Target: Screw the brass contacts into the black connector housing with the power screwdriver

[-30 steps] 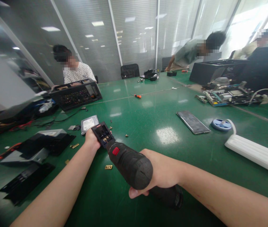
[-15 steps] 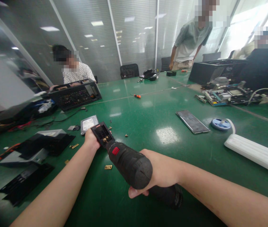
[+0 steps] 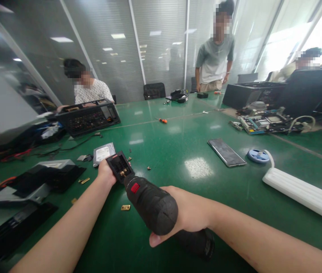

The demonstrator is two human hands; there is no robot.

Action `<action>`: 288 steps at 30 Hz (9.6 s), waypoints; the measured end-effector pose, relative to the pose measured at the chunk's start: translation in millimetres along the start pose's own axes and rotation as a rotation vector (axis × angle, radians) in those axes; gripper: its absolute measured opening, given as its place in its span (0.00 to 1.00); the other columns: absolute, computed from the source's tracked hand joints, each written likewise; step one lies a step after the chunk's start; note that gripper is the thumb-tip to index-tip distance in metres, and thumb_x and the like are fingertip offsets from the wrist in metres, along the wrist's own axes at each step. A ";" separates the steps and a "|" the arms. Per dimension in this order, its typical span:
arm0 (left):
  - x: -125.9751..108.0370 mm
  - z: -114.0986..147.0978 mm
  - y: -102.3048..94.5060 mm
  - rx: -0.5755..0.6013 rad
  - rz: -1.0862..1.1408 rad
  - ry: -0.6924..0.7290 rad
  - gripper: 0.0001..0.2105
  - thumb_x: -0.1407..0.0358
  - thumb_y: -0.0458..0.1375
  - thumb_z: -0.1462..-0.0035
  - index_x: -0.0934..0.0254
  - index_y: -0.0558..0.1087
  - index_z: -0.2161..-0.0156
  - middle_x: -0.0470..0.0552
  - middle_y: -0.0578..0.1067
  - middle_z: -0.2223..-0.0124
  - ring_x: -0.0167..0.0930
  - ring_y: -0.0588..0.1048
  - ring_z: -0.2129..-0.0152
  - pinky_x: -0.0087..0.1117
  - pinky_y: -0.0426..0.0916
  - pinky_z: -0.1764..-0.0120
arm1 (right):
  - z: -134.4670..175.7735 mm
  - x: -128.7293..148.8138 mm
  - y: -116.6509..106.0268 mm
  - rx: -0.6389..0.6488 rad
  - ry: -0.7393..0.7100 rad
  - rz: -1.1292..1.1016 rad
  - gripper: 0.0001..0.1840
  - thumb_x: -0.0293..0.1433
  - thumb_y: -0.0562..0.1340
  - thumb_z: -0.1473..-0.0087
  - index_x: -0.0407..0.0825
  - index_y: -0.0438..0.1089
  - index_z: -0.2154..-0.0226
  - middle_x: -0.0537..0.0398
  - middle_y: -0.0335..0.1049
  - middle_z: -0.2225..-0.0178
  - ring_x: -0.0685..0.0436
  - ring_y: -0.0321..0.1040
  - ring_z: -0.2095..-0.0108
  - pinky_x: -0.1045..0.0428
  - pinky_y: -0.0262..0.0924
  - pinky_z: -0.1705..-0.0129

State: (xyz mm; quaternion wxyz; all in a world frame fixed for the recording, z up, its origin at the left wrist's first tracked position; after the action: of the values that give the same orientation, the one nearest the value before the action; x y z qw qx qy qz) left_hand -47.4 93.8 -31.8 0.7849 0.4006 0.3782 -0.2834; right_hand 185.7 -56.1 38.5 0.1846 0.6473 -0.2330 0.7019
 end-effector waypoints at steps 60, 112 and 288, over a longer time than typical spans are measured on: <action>2.3 -2.1 0.7 0.016 0.003 -0.006 0.07 0.66 0.53 0.46 0.63 0.72 0.72 0.56 0.75 0.76 0.39 0.76 0.80 0.38 0.75 0.76 | 2.1 1.6 -7.0 -0.063 -0.046 -0.005 0.28 0.34 0.82 0.65 0.46 0.67 0.68 0.59 0.67 0.70 0.50 0.62 0.70 0.55 0.60 0.69; 2.4 -3.2 -0.4 0.012 0.009 -0.009 0.09 0.65 0.52 0.45 0.63 0.73 0.70 0.56 0.75 0.76 0.39 0.76 0.79 0.38 0.75 0.76 | -0.1 0.4 -9.9 -0.069 -0.060 0.056 0.30 0.42 0.83 0.65 0.45 0.71 0.68 0.57 0.67 0.70 0.48 0.62 0.67 0.54 0.61 0.67; -0.1 3.0 -3.6 0.004 0.030 -0.007 0.09 0.68 0.53 0.44 0.66 0.73 0.73 0.56 0.76 0.77 0.36 0.76 0.82 0.36 0.75 0.76 | -5.4 -43.7 -2.2 0.035 0.134 -0.079 0.32 0.39 0.84 0.76 0.43 0.72 0.70 0.60 0.69 0.76 0.53 0.61 0.75 0.59 0.50 0.77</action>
State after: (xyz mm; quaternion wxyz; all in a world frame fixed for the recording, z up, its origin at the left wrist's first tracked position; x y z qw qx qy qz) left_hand -49.1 89.5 -32.0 0.7896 0.4068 0.3688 -0.2739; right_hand 186.6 -49.4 -5.1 0.2161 0.6107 -0.1822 0.7397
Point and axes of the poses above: each hand's wrist, its own z-axis away from the middle knuckle, its own y-axis out of the palm, x = y × z, the point moved 9 cm from there along -z, towards the middle knuckle
